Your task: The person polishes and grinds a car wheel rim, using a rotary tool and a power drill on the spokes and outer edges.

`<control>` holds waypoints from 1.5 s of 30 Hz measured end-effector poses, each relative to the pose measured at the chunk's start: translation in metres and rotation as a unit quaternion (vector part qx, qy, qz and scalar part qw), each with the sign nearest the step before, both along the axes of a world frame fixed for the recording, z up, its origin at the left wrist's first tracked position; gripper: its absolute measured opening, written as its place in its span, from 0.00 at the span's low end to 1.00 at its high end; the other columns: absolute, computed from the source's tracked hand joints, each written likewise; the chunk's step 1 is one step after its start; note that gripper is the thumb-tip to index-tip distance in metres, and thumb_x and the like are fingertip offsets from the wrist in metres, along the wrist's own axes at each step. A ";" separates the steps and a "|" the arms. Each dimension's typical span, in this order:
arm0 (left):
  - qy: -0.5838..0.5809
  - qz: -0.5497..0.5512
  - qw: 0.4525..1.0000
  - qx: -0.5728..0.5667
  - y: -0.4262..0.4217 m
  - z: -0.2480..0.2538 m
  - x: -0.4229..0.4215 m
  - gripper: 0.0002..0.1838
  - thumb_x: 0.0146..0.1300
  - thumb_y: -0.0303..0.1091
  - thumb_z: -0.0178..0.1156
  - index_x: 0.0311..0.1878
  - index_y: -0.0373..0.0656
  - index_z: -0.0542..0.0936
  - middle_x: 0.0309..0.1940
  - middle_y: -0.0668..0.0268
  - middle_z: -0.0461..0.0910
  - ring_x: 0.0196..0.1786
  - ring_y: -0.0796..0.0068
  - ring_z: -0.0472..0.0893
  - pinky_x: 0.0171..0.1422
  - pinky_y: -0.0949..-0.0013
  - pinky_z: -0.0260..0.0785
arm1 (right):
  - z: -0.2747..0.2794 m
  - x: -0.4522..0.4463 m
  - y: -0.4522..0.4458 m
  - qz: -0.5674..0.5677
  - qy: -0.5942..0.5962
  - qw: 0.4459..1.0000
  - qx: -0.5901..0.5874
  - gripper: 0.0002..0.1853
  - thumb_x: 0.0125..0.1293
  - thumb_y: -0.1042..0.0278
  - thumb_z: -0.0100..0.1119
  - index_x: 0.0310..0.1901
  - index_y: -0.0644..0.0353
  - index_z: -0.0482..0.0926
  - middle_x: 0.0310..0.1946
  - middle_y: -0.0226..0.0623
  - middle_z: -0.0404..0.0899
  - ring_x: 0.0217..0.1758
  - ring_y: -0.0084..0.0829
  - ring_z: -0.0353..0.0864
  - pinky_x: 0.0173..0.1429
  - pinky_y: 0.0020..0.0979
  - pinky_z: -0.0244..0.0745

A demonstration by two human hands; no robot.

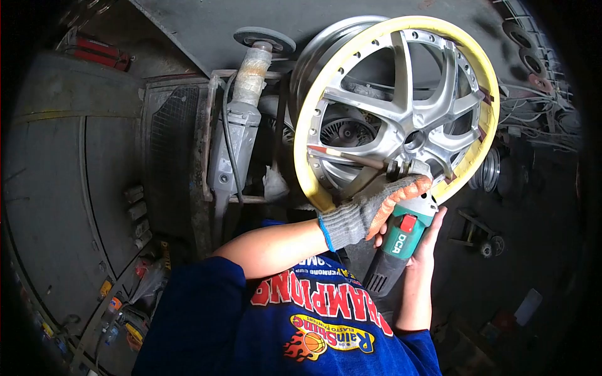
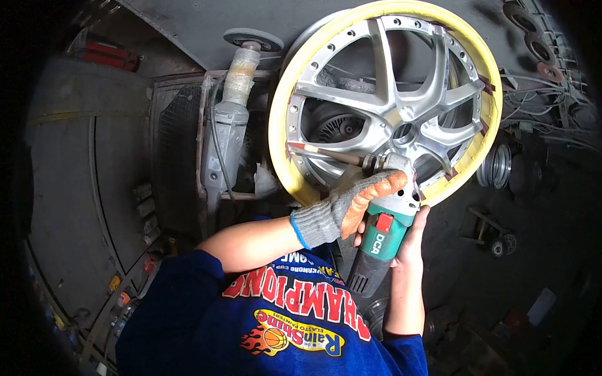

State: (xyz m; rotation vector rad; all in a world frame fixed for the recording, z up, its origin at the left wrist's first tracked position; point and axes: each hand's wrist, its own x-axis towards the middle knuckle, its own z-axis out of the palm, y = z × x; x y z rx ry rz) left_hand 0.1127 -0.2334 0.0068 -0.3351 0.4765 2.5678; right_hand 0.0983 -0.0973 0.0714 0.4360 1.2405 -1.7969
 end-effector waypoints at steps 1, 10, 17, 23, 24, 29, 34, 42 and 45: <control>-0.003 -0.010 1.000 -0.009 -0.001 0.002 0.000 0.28 0.65 0.57 0.61 0.61 0.50 0.78 0.46 0.69 0.82 0.40 0.84 0.79 0.30 0.76 0.72 | 0.001 0.001 -0.001 -0.020 0.002 1.000 0.024 0.55 0.55 0.11 0.32 0.55 0.63 0.72 0.29 0.52 0.80 0.25 0.50 0.82 0.31 0.47 0.81; 0.000 0.052 0.998 0.036 0.012 -0.009 -0.001 0.24 0.69 0.52 0.59 0.61 0.50 0.78 0.52 0.69 0.81 0.46 0.83 0.80 0.42 0.76 0.75 | -0.002 -0.001 0.005 0.024 0.012 0.999 -0.021 0.60 0.51 0.08 0.31 0.58 0.67 0.71 0.35 0.53 0.81 0.31 0.46 0.84 0.37 0.42 0.82; 0.015 0.118 0.988 0.097 0.005 0.007 0.002 0.26 0.63 0.57 0.64 0.56 0.49 0.80 0.48 0.69 0.81 0.43 0.83 0.80 0.37 0.73 0.75 | 0.000 0.001 0.000 0.016 0.005 1.000 -0.012 0.61 0.51 0.08 0.30 0.59 0.67 0.71 0.35 0.52 0.81 0.32 0.45 0.84 0.36 0.40 0.83; 0.007 0.116 0.990 0.074 0.007 0.005 0.002 0.28 0.58 0.60 0.67 0.52 0.49 0.81 0.44 0.67 0.81 0.36 0.83 0.80 0.30 0.71 0.74 | -0.002 -0.002 0.004 0.041 0.009 0.999 -0.023 0.61 0.51 0.08 0.30 0.58 0.67 0.71 0.36 0.52 0.81 0.32 0.45 0.84 0.37 0.41 0.83; 0.002 0.098 0.993 0.072 0.007 0.005 0.002 0.27 0.59 0.61 0.67 0.52 0.49 0.81 0.42 0.68 0.81 0.33 0.83 0.79 0.28 0.72 0.72 | -0.001 -0.002 0.005 0.040 0.010 0.999 -0.022 0.61 0.51 0.08 0.30 0.58 0.67 0.71 0.36 0.52 0.81 0.32 0.45 0.84 0.37 0.41 0.83; -0.019 0.025 0.997 0.066 0.004 0.005 0.001 0.27 0.59 0.63 0.65 0.49 0.50 0.82 0.37 0.70 0.82 0.24 0.85 0.76 0.19 0.77 0.65 | 0.003 0.000 0.003 0.007 0.005 1.000 0.014 0.58 0.52 0.08 0.29 0.56 0.65 0.72 0.31 0.53 0.79 0.28 0.48 0.82 0.34 0.44 0.81; -0.032 0.014 0.997 0.069 -0.006 0.014 -0.001 0.26 0.62 0.61 0.63 0.53 0.50 0.82 0.38 0.71 0.83 0.22 0.86 0.76 0.17 0.78 0.64 | 0.000 -0.001 -0.001 0.017 0.012 1.000 0.003 0.58 0.53 0.09 0.29 0.55 0.65 0.72 0.30 0.53 0.79 0.28 0.48 0.82 0.34 0.44 0.81; -0.025 0.018 0.996 0.079 0.000 0.008 -0.001 0.25 0.63 0.57 0.64 0.57 0.53 0.81 0.44 0.71 0.82 0.32 0.88 0.79 0.21 0.79 0.66 | 0.001 0.001 -0.001 0.019 0.025 0.999 0.017 0.58 0.53 0.09 0.28 0.56 0.65 0.72 0.31 0.52 0.79 0.27 0.47 0.82 0.34 0.44 0.81; -0.014 0.063 0.994 0.084 0.001 0.011 -0.001 0.26 0.62 0.57 0.65 0.57 0.53 0.81 0.45 0.71 0.82 0.33 0.88 0.79 0.22 0.79 0.67 | 0.005 0.000 0.000 0.039 0.029 0.999 -0.002 0.60 0.51 0.08 0.31 0.56 0.68 0.72 0.34 0.50 0.80 0.30 0.43 0.84 0.36 0.41 0.82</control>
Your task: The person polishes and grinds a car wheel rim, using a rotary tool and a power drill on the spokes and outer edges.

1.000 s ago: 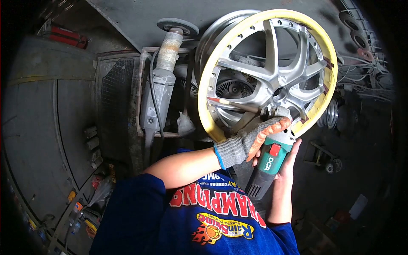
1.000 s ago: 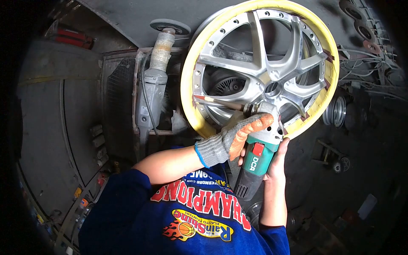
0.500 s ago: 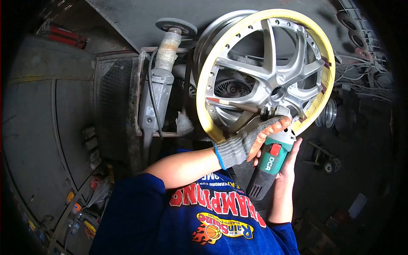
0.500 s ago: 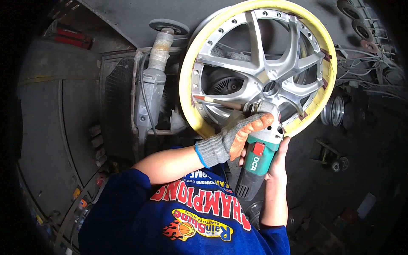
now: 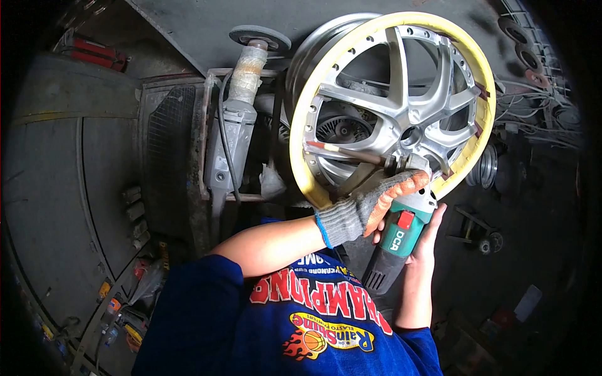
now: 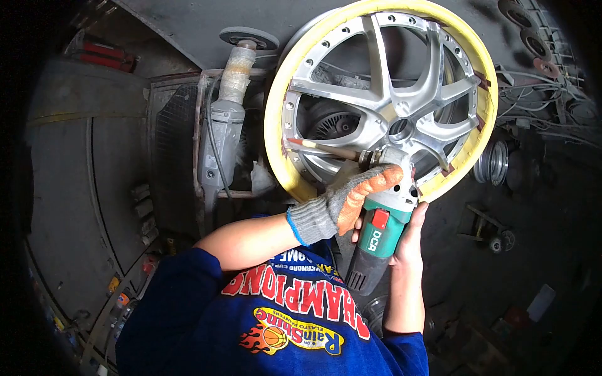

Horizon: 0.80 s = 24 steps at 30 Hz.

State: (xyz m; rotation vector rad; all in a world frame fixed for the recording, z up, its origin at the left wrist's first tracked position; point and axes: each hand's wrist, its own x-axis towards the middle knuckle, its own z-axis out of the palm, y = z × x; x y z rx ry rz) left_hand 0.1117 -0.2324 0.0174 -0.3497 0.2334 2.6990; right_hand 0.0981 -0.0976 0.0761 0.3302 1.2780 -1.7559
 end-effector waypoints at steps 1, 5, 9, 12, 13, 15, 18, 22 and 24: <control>0.008 -0.003 1.000 0.001 -0.001 0.001 0.000 0.26 0.62 0.57 0.65 0.57 0.53 0.81 0.45 0.71 0.82 0.34 0.88 0.79 0.22 0.79 0.67 | 0.001 0.001 -0.001 -0.014 -0.002 1.000 0.011 0.59 0.52 0.08 0.30 0.56 0.66 0.72 0.32 0.51 0.79 0.29 0.45 0.83 0.35 0.42 0.82; -0.007 -0.008 1.000 0.003 -0.002 -0.001 0.001 0.27 0.61 0.58 0.66 0.57 0.53 0.81 0.45 0.71 0.82 0.32 0.86 0.79 0.21 0.78 0.67 | 0.000 0.001 -0.003 -0.022 -0.005 0.999 0.027 0.58 0.53 0.09 0.29 0.56 0.65 0.72 0.31 0.52 0.79 0.27 0.47 0.82 0.33 0.44 0.81; -0.007 -0.048 0.999 -0.020 -0.014 -0.001 0.003 0.27 0.60 0.59 0.66 0.56 0.53 0.81 0.43 0.70 0.83 0.26 0.84 0.79 0.18 0.76 0.66 | -0.002 0.001 -0.005 -0.024 -0.006 0.999 0.030 0.58 0.53 0.09 0.28 0.56 0.65 0.71 0.31 0.52 0.79 0.27 0.46 0.82 0.33 0.43 0.81; -0.034 -0.062 0.997 -0.017 -0.013 0.007 0.004 0.27 0.60 0.59 0.66 0.54 0.52 0.81 0.40 0.71 0.84 0.23 0.84 0.78 0.16 0.76 0.65 | -0.002 0.000 -0.003 -0.005 -0.012 1.000 -0.004 0.61 0.50 0.07 0.31 0.57 0.68 0.71 0.34 0.51 0.81 0.31 0.43 0.84 0.37 0.40 0.82; -0.039 -0.048 0.998 -0.002 -0.010 0.005 0.004 0.27 0.60 0.59 0.66 0.54 0.51 0.81 0.39 0.71 0.84 0.23 0.84 0.78 0.16 0.76 0.65 | -0.001 0.001 -0.003 -0.012 -0.014 1.000 0.010 0.59 0.51 0.08 0.30 0.56 0.66 0.71 0.33 0.51 0.80 0.29 0.45 0.83 0.35 0.42 0.82; -0.030 -0.057 0.998 0.002 -0.009 -0.002 0.003 0.26 0.60 0.59 0.66 0.54 0.51 0.81 0.39 0.71 0.84 0.23 0.83 0.78 0.16 0.75 0.66 | 0.001 0.001 -0.004 -0.020 -0.017 0.999 0.025 0.58 0.53 0.09 0.28 0.56 0.65 0.72 0.31 0.52 0.79 0.27 0.46 0.82 0.33 0.43 0.81; -0.005 -0.059 0.998 -0.007 -0.012 0.004 0.005 0.26 0.61 0.57 0.65 0.56 0.51 0.81 0.43 0.70 0.83 0.27 0.83 0.80 0.19 0.75 0.68 | 0.001 0.001 -0.002 -0.022 -0.013 0.999 0.021 0.58 0.53 0.09 0.28 0.56 0.65 0.72 0.31 0.52 0.79 0.27 0.47 0.82 0.33 0.43 0.81; 0.008 0.007 1.000 -0.011 -0.008 0.001 0.006 0.25 0.63 0.54 0.64 0.59 0.52 0.79 0.51 0.70 0.81 0.39 0.83 0.81 0.27 0.76 0.73 | 0.001 -0.001 -0.001 0.021 -0.001 1.000 0.006 0.61 0.49 0.07 0.32 0.57 0.68 0.71 0.35 0.51 0.81 0.31 0.43 0.84 0.38 0.40 0.83; 0.013 0.010 1.000 0.005 -0.007 -0.003 0.006 0.25 0.64 0.52 0.64 0.61 0.52 0.79 0.54 0.71 0.80 0.46 0.83 0.81 0.32 0.75 0.75 | 0.001 0.000 -0.003 0.016 -0.001 1.000 0.006 0.61 0.49 0.07 0.32 0.57 0.69 0.71 0.35 0.51 0.81 0.31 0.43 0.84 0.38 0.40 0.83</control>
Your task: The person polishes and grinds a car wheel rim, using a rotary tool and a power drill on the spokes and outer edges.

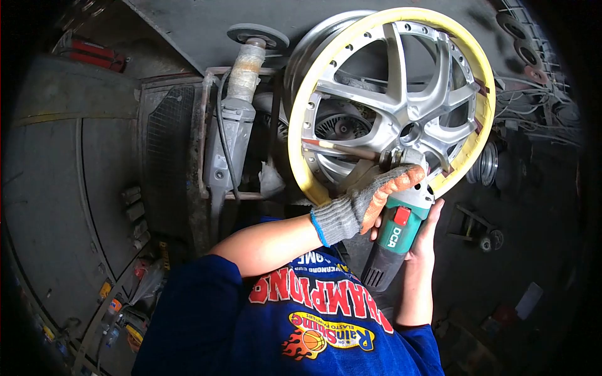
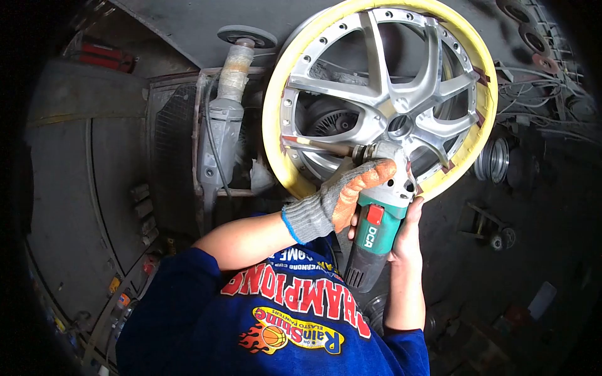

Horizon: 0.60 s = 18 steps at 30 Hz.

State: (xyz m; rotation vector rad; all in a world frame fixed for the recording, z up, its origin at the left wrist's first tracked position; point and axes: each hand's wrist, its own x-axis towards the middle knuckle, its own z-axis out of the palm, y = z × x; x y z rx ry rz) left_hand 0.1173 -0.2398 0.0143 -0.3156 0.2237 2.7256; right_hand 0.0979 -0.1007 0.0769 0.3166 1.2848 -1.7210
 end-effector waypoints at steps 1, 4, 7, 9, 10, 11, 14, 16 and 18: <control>0.002 -0.006 1.000 0.010 0.002 -0.003 0.001 0.25 0.64 0.52 0.64 0.61 0.52 0.79 0.55 0.71 0.80 0.48 0.83 0.80 0.34 0.75 0.76 | 0.001 0.001 -0.001 -0.002 0.005 1.000 0.009 0.61 0.49 0.07 0.33 0.57 0.69 0.71 0.35 0.51 0.81 0.31 0.42 0.84 0.38 0.39 0.83; 0.032 0.046 0.998 -0.002 0.011 -0.012 0.002 0.25 0.64 0.50 0.64 0.62 0.51 0.78 0.56 0.72 0.80 0.51 0.82 0.79 0.41 0.73 0.77 | 0.002 0.002 0.000 -0.003 0.013 1.000 0.025 0.61 0.49 0.07 0.33 0.57 0.69 0.72 0.35 0.50 0.81 0.31 0.42 0.84 0.37 0.39 0.83; -0.012 -0.032 0.999 0.003 0.005 -0.012 0.001 0.24 0.65 0.48 0.64 0.62 0.50 0.78 0.57 0.72 0.79 0.54 0.82 0.78 0.47 0.72 0.76 | 0.003 0.003 0.002 -0.003 0.017 0.999 0.029 0.61 0.49 0.08 0.33 0.57 0.69 0.71 0.35 0.50 0.81 0.31 0.41 0.84 0.37 0.39 0.83; 0.009 -0.042 0.999 0.024 -0.004 -0.003 0.003 0.24 0.66 0.46 0.63 0.63 0.49 0.77 0.58 0.71 0.79 0.57 0.82 0.77 0.54 0.71 0.74 | 0.002 0.003 0.002 -0.003 0.019 0.999 0.028 0.61 0.49 0.08 0.34 0.57 0.69 0.71 0.35 0.50 0.81 0.31 0.41 0.84 0.37 0.39 0.83; 0.028 -0.031 0.999 0.033 -0.002 -0.003 0.003 0.24 0.66 0.46 0.63 0.63 0.49 0.77 0.59 0.71 0.78 0.59 0.82 0.76 0.57 0.71 0.73 | 0.001 0.003 0.002 -0.006 0.018 1.000 0.020 0.61 0.49 0.08 0.34 0.57 0.69 0.71 0.35 0.50 0.81 0.30 0.41 0.84 0.37 0.38 0.83; 0.047 -0.020 0.998 0.041 -0.001 -0.004 0.004 0.24 0.67 0.45 0.62 0.63 0.48 0.77 0.59 0.71 0.78 0.60 0.82 0.75 0.59 0.71 0.72 | 0.001 0.003 0.002 -0.008 0.017 1.000 0.011 0.61 0.49 0.08 0.34 0.57 0.69 0.71 0.35 0.50 0.81 0.30 0.41 0.85 0.36 0.38 0.83; -0.040 -0.018 0.999 -0.033 0.008 -0.011 0.002 0.23 0.68 0.44 0.61 0.63 0.46 0.76 0.61 0.70 0.77 0.64 0.80 0.73 0.66 0.70 0.68 | 0.000 0.004 0.000 -0.004 0.022 1.000 0.018 0.61 0.49 0.07 0.34 0.57 0.69 0.71 0.35 0.50 0.81 0.30 0.41 0.85 0.36 0.38 0.83; 0.015 0.015 1.000 -0.003 -0.001 -0.002 0.005 0.23 0.68 0.44 0.60 0.63 0.46 0.76 0.61 0.69 0.77 0.65 0.79 0.73 0.68 0.69 0.66 | 0.001 0.006 -0.001 -0.006 0.020 0.999 0.025 0.61 0.49 0.07 0.34 0.57 0.69 0.71 0.35 0.50 0.81 0.30 0.41 0.85 0.36 0.38 0.83; 0.039 0.036 0.999 -0.007 0.005 -0.009 0.006 0.23 0.68 0.43 0.60 0.64 0.46 0.76 0.61 0.69 0.77 0.66 0.79 0.72 0.69 0.69 0.65 | 0.000 0.007 -0.001 -0.008 0.019 0.999 0.031 0.61 0.49 0.07 0.34 0.56 0.69 0.71 0.35 0.50 0.81 0.30 0.41 0.85 0.36 0.38 0.83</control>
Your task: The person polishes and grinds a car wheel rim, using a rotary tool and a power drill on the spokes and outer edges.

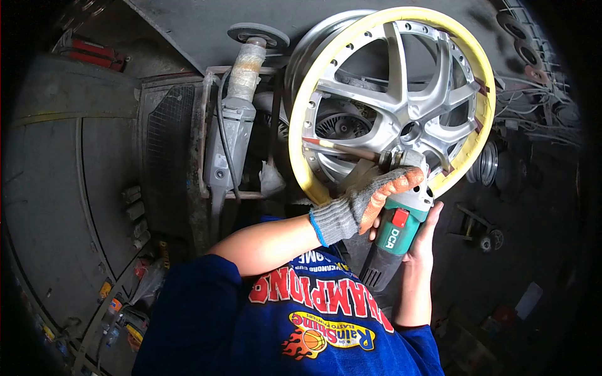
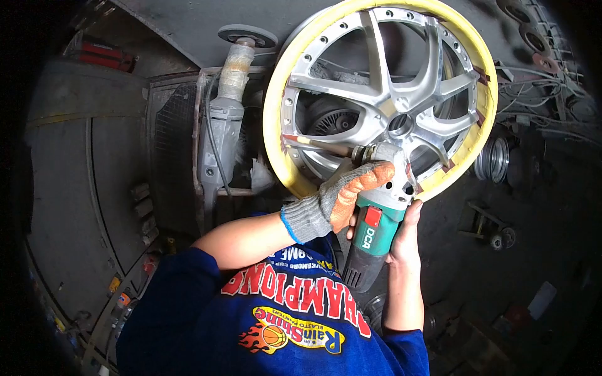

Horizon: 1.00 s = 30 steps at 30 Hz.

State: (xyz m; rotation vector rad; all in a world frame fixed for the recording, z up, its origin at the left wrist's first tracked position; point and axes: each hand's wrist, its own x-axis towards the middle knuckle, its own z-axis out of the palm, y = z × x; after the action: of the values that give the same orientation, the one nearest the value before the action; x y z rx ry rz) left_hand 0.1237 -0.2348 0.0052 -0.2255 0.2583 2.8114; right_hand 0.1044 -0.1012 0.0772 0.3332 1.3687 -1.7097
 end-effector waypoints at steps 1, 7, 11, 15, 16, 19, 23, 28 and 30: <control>0.024 0.021 0.999 -0.004 0.005 -0.005 0.001 0.23 0.68 0.43 0.60 0.64 0.46 0.76 0.62 0.70 0.77 0.66 0.79 0.72 0.70 0.68 0.63 | 0.000 0.000 0.001 0.001 0.002 1.000 -0.006 0.61 0.49 0.07 0.34 0.56 0.69 0.72 0.35 0.50 0.81 0.30 0.41 0.85 0.36 0.38 0.83; -0.015 -0.053 0.998 -0.001 -0.008 0.010 -0.002 0.24 0.65 0.49 0.63 0.60 0.47 0.79 0.53 0.69 0.81 0.48 0.81 0.81 0.42 0.73 0.75 | 0.001 0.002 0.003 -0.011 -0.002 1.000 -0.007 0.61 0.49 0.07 0.34 0.56 0.69 0.72 0.35 0.50 0.81 0.30 0.41 0.85 0.37 0.38 0.83; -0.038 -0.080 0.996 -0.004 -0.010 0.021 -0.003 0.25 0.61 0.55 0.65 0.54 0.49 0.81 0.43 0.70 0.84 0.23 0.83 0.78 0.16 0.77 0.65 | -0.002 0.002 0.002 -0.008 -0.001 1.000 -0.010 0.61 0.49 0.08 0.33 0.56 0.69 0.72 0.35 0.50 0.81 0.29 0.41 0.85 0.36 0.38 0.84; -0.084 -0.016 0.996 -0.005 0.005 0.008 -0.003 0.25 0.60 0.58 0.66 0.52 0.50 0.81 0.40 0.71 0.83 0.23 0.83 0.77 0.17 0.76 0.64 | -0.005 0.002 0.004 -0.012 0.003 1.000 -0.014 0.61 0.50 0.08 0.33 0.57 0.69 0.71 0.35 0.50 0.82 0.29 0.41 0.85 0.36 0.38 0.84; -0.073 -0.040 0.996 -0.017 0.003 0.006 -0.003 0.25 0.60 0.58 0.66 0.52 0.50 0.81 0.41 0.71 0.83 0.25 0.83 0.78 0.18 0.76 0.66 | -0.004 0.002 0.005 -0.012 0.004 1.000 -0.014 0.61 0.50 0.08 0.33 0.57 0.69 0.71 0.35 0.50 0.82 0.29 0.41 0.85 0.36 0.38 0.84; -0.048 -0.114 0.992 -0.018 0.002 0.001 -0.006 0.25 0.61 0.57 0.66 0.53 0.51 0.81 0.42 0.71 0.82 0.34 0.84 0.80 0.27 0.75 0.71 | -0.002 0.003 0.007 -0.036 0.009 0.999 0.001 0.57 0.53 0.09 0.29 0.55 0.64 0.72 0.32 0.51 0.80 0.27 0.47 0.83 0.32 0.43 0.82; -0.052 -0.094 0.994 -0.002 0.001 0.008 -0.004 0.25 0.61 0.56 0.66 0.54 0.51 0.81 0.44 0.71 0.82 0.38 0.85 0.81 0.31 0.74 0.74 | -0.006 0.003 0.010 -0.030 0.002 0.999 -0.012 0.59 0.52 0.08 0.30 0.56 0.66 0.72 0.33 0.50 0.81 0.28 0.44 0.84 0.34 0.41 0.83; -0.062 -0.085 0.994 -0.004 -0.009 0.013 0.000 0.24 0.60 0.53 0.68 0.54 0.50 0.81 0.43 0.71 0.83 0.42 0.82 0.82 0.38 0.71 0.77 | -0.009 0.006 0.008 -0.018 -0.010 0.999 -0.045 0.61 0.50 0.08 0.33 0.58 0.68 0.71 0.36 0.50 0.81 0.31 0.42 0.85 0.38 0.39 0.84; -0.064 -0.081 0.995 -0.015 -0.005 0.013 0.001 0.23 0.60 0.51 0.69 0.54 0.49 0.81 0.43 0.71 0.83 0.45 0.81 0.82 0.42 0.70 0.78 | -0.008 0.012 0.014 -0.031 -0.001 0.999 -0.012 0.60 0.50 0.08 0.31 0.58 0.66 0.71 0.36 0.51 0.81 0.30 0.45 0.84 0.36 0.42 0.83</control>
State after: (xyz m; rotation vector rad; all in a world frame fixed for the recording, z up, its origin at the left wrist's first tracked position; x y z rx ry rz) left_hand 0.1242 -0.2402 0.0178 -0.3721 0.2762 2.6215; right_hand 0.1167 -0.0873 0.0691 0.3678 1.3486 -1.7751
